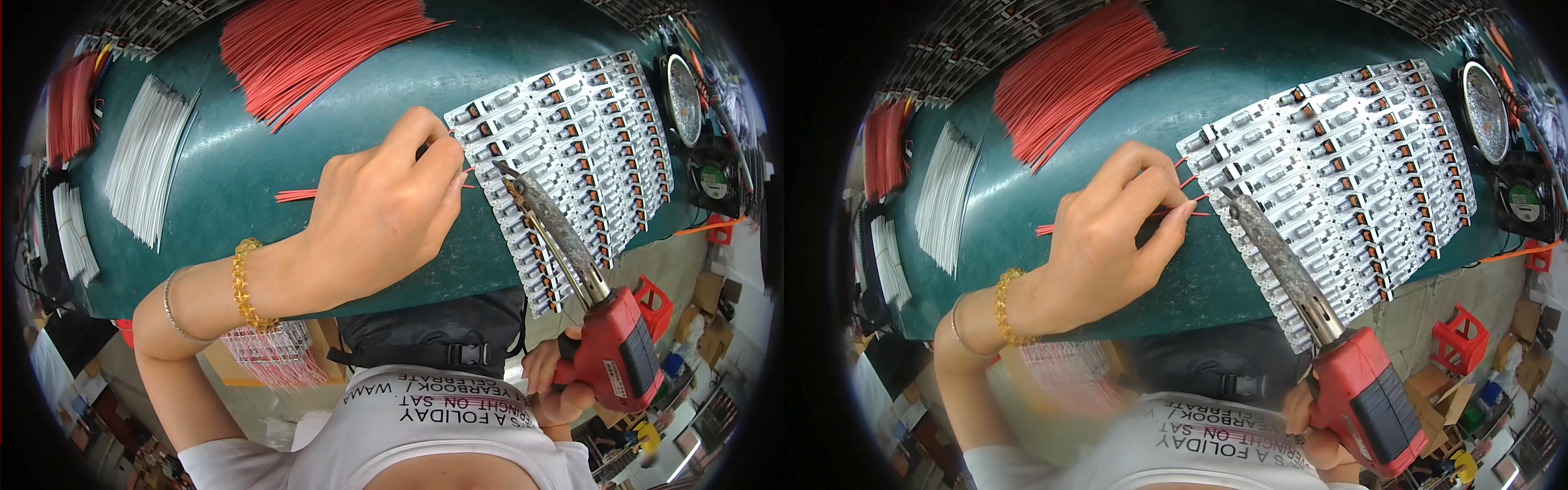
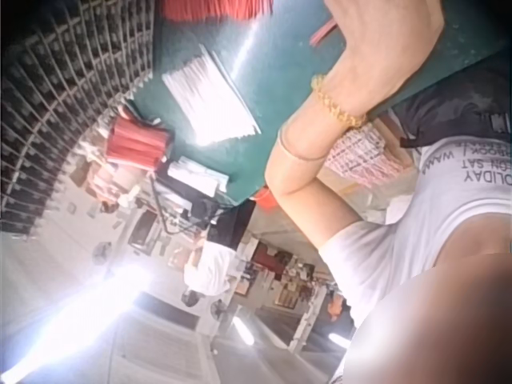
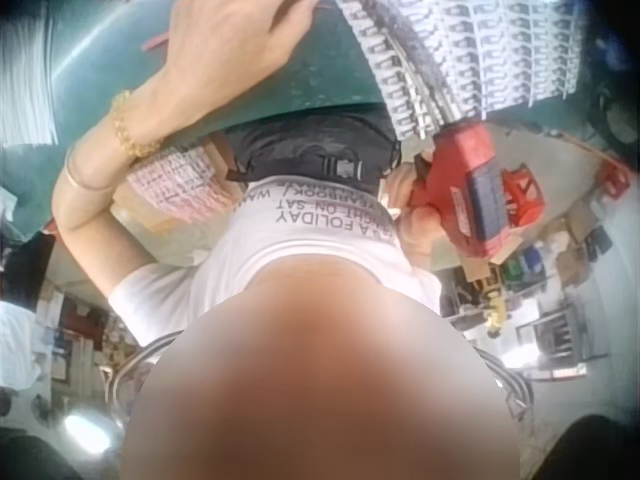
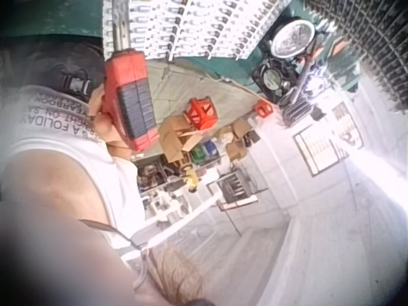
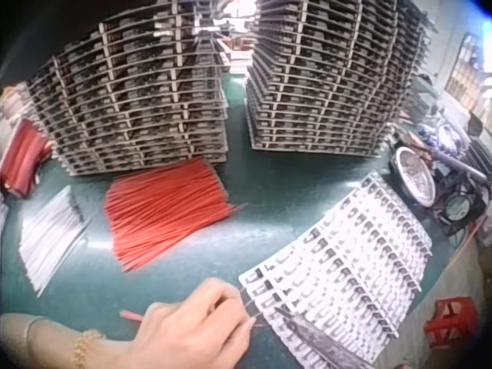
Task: The person solders connecting wires to multiple LED strips laid out in a plastic tray, using a soldering iron and solder wire.
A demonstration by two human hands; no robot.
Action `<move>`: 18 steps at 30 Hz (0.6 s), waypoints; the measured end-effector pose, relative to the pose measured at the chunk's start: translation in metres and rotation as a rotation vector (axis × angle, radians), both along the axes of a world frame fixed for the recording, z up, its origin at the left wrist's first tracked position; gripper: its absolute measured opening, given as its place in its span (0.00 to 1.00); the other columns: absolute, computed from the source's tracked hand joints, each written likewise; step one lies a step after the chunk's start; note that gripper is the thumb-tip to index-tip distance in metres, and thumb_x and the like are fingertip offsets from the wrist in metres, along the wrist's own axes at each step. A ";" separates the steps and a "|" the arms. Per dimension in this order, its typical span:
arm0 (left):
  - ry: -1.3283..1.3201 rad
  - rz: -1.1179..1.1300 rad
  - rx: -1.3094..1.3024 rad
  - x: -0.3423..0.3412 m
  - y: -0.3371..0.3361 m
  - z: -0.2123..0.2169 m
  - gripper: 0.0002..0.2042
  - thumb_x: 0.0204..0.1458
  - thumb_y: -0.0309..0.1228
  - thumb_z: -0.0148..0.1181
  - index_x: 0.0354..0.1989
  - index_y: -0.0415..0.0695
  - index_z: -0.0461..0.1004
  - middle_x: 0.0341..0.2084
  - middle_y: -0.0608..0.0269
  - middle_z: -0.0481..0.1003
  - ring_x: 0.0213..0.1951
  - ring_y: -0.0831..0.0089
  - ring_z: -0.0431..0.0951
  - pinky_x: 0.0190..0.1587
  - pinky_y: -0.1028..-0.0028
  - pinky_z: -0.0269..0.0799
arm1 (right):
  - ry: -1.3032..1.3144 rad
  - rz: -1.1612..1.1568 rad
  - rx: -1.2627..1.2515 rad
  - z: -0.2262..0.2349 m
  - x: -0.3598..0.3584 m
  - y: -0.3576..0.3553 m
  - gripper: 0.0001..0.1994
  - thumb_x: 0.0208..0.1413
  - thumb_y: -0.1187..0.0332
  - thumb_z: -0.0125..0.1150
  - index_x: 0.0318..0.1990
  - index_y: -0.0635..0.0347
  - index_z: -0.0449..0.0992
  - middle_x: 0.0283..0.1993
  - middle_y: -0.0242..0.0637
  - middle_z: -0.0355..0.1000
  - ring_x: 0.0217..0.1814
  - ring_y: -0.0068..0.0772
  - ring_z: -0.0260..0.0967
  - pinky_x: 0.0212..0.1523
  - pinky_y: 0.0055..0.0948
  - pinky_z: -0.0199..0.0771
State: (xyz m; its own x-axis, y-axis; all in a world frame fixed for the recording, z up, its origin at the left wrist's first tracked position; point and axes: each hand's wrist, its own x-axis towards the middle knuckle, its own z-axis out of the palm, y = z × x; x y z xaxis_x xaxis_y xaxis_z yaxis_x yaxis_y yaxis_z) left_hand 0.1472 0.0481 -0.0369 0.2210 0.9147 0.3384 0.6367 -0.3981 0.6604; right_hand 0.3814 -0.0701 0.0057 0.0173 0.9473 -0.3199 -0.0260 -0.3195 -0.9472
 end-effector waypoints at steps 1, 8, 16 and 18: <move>-0.002 0.003 0.001 0.000 0.000 0.000 0.06 0.42 0.18 0.61 0.24 0.38 0.69 0.29 0.60 0.69 0.20 0.69 0.72 0.20 0.74 0.68 | -0.038 -0.012 -0.003 0.001 -0.002 0.001 0.47 0.37 0.28 0.55 0.53 0.64 0.60 0.10 0.23 0.55 0.10 0.21 0.54 0.19 0.21 0.60; 0.000 -0.008 0.029 0.001 0.000 0.002 0.06 0.41 0.19 0.62 0.24 0.38 0.69 0.31 0.59 0.69 0.19 0.69 0.71 0.19 0.74 0.67 | -0.027 0.043 0.010 -0.001 0.002 0.005 0.48 0.38 0.28 0.53 0.54 0.65 0.59 0.10 0.22 0.55 0.10 0.20 0.54 0.17 0.20 0.60; 0.212 -0.171 0.129 -0.008 0.002 0.004 0.07 0.41 0.20 0.64 0.25 0.38 0.69 0.35 0.58 0.70 0.18 0.71 0.71 0.20 0.72 0.67 | 0.043 0.046 -0.015 -0.002 0.014 -0.002 0.47 0.41 0.29 0.51 0.56 0.65 0.57 0.10 0.22 0.55 0.09 0.20 0.55 0.16 0.20 0.59; 0.195 -0.171 0.118 -0.005 0.002 0.004 0.07 0.41 0.20 0.63 0.25 0.38 0.69 0.35 0.58 0.70 0.18 0.71 0.71 0.20 0.72 0.68 | 0.056 0.053 -0.016 -0.004 0.016 -0.003 0.48 0.41 0.29 0.51 0.56 0.66 0.57 0.10 0.22 0.55 0.09 0.20 0.55 0.17 0.20 0.59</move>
State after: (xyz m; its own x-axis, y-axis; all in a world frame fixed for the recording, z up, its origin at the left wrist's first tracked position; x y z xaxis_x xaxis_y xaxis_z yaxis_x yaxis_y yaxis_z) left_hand 0.1424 0.0501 -0.0333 0.4404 0.8151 0.3763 0.6639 -0.5779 0.4746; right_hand 0.3977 -0.0733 0.0021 -0.0510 0.9411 -0.3342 -0.0612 -0.3370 -0.9395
